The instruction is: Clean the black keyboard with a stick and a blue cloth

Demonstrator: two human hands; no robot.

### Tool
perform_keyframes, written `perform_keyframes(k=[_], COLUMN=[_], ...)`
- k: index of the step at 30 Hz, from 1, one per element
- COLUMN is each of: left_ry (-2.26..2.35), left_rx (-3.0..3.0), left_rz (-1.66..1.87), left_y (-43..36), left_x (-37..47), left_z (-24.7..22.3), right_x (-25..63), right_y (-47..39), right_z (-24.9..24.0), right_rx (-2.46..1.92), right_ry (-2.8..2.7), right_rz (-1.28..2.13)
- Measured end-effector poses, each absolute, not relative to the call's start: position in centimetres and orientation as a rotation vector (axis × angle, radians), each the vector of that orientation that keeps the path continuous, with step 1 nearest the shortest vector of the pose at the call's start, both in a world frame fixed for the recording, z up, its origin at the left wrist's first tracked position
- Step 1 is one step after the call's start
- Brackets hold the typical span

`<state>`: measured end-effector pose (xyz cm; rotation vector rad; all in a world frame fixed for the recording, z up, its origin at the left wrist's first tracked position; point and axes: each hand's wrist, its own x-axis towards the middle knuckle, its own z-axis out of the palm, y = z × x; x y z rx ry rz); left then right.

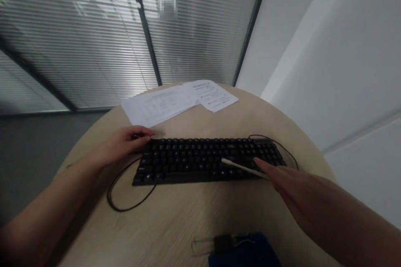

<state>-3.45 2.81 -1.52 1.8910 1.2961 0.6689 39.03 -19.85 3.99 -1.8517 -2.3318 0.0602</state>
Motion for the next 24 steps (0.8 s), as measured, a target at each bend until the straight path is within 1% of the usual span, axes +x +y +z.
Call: perform_keyframes(k=[4, 9, 13, 21, 24], left_ry=[1.331, 1.366, 1.333, 1.307, 1.303], left_rx=[1.919, 1.975, 1.970, 1.944, 1.897], left_rz=[0.688, 0.758, 0.757, 0.823, 0.879], left_y=[2.9, 3.2, 3.1, 2.4, 2.1], left_x=[-3.7, -4.1, -4.2, -4.0, -4.0], left_z=[-1.4, -1.5, -1.6, -0.5, -0.1], right_x=[35.8, 31.0, 30.5, 34.0, 34.6], right_y=[-15.2, -10.4, -8.0, -6.1, -5.8], right_z=[6.9, 10.1, 9.8, 8.5, 8.2], right_rx=[-1.674, -1.581, -1.655, -1.835, -1.880], right_ry=[-2.554, -2.664, -2.622, -2.589, -2.576], right_rz=[0.119, 0.354, 0.371, 0.509, 0.487])
